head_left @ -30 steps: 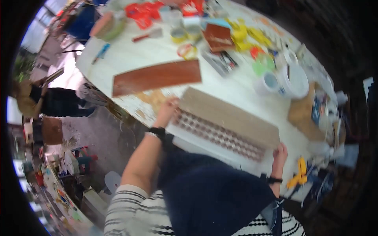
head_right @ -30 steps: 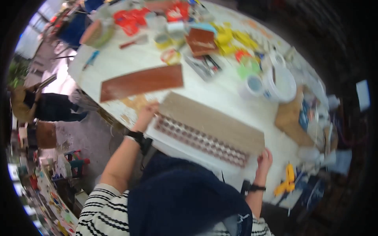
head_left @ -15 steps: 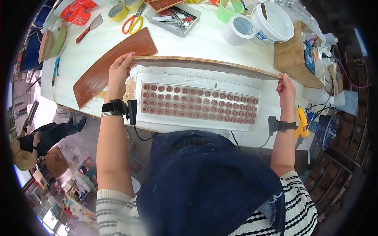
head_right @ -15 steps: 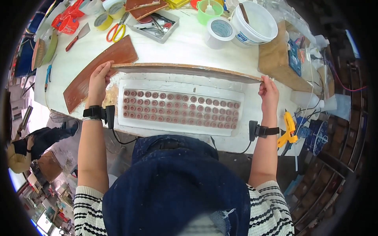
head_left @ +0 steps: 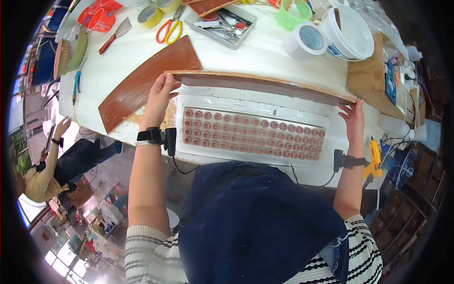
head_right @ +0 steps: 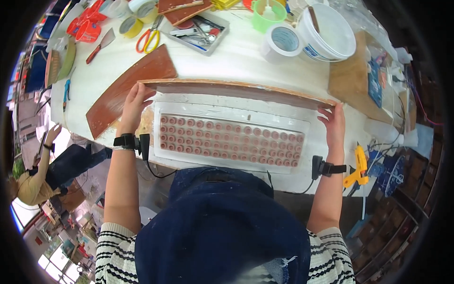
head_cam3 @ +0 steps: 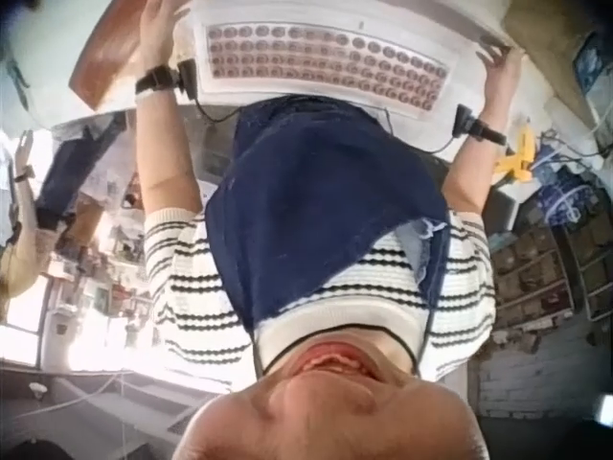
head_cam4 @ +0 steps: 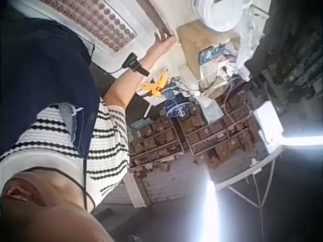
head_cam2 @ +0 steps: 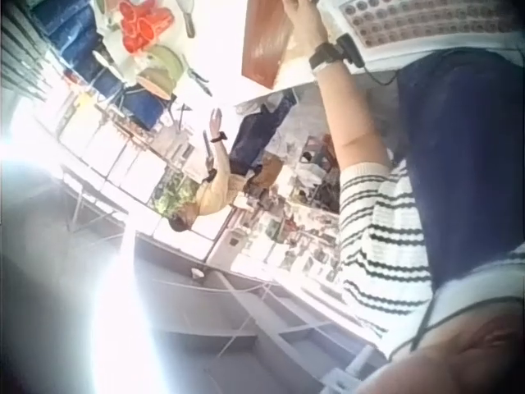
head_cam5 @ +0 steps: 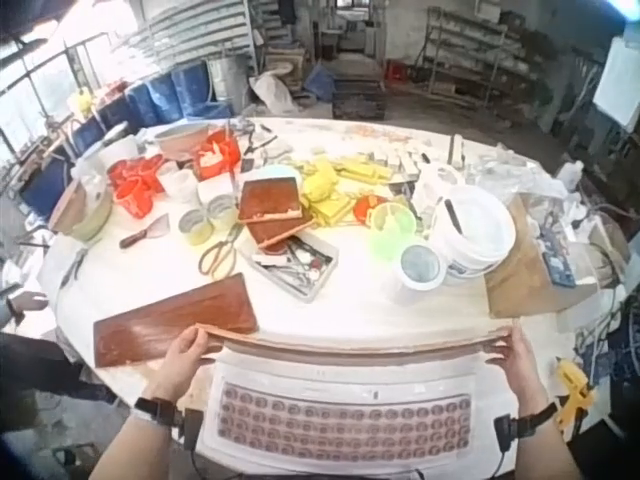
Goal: Assembling wooden borders for a mold using a hot glue gun.
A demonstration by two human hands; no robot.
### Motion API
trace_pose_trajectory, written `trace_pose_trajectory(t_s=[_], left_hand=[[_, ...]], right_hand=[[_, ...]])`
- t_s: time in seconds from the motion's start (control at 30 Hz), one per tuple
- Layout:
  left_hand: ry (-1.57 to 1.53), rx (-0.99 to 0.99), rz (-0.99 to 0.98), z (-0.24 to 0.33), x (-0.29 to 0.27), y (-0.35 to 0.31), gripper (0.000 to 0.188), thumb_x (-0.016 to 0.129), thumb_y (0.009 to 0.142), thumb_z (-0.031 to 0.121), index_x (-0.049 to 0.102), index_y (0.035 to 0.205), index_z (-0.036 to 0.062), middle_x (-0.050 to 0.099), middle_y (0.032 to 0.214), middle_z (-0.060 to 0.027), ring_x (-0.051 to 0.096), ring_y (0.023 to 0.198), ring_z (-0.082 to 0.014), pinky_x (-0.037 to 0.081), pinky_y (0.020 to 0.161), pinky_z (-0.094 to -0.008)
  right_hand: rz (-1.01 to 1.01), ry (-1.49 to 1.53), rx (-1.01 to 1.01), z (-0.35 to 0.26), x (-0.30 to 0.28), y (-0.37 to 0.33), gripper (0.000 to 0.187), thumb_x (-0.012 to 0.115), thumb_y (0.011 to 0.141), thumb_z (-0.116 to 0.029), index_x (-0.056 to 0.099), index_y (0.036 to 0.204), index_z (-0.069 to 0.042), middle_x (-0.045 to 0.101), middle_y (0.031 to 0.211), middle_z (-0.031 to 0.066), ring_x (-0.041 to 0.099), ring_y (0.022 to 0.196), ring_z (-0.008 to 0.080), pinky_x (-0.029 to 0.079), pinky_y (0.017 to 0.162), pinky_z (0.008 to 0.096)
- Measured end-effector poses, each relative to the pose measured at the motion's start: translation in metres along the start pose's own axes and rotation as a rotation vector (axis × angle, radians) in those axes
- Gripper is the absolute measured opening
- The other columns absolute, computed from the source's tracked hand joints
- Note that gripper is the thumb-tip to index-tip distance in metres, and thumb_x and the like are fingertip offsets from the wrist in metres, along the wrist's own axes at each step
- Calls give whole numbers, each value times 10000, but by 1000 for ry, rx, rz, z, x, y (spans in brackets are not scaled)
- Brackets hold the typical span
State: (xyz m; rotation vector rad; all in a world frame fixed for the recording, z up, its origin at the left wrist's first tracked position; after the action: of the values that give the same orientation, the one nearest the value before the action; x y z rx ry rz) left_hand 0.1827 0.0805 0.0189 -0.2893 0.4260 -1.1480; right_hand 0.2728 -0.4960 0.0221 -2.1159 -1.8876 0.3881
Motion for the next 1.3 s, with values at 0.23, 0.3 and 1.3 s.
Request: trace_pose_trajectory(t_s=[0.23, 0.3, 1.3], left_hand=[[124, 81, 10, 7, 2, 4, 408, 454, 967, 435, 549, 1118, 67, 592, 1022, -30, 573, 1016, -161, 445, 877, -302], [61, 152, 50, 13, -3, 2, 365, 465, 974, 389, 570, 1071, 54, 601, 990, -19, 584, 968, -138, 452, 858, -278], [-376, 853, 186, 197, -65, -115, 527, 378, 973, 431, 369, 1325, 39, 370, 1419, -194, 403, 1289, -274, 332, 1080, -409]], right_hand=[[37, -122, -147, 0, -8, 2, 413, 421, 988, -387, 505, 1151, -17, 587, 1005, 105, 599, 892, 171, 507, 803, 305], [72, -105, -219, -13, -7, -5, 406, 418, 991, -377, 501, 1143, -9, 600, 973, 110, 606, 859, 166, 516, 794, 305], [-79, 295, -880, -198, 35, -105, 488, 316, 989, -465, 539, 1081, -41, 562, 1153, 177, 545, 1068, 249, 447, 933, 385]])
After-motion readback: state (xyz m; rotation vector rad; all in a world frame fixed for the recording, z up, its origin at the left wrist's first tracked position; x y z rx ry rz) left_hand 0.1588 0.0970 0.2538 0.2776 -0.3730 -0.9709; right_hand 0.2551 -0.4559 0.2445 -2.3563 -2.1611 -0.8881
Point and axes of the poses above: each hand's wrist, its own y-axis towards the middle knuckle, its own x-axis out of the palm, z = x × y, the point moved 7 cm from there along y, towards the middle knuckle
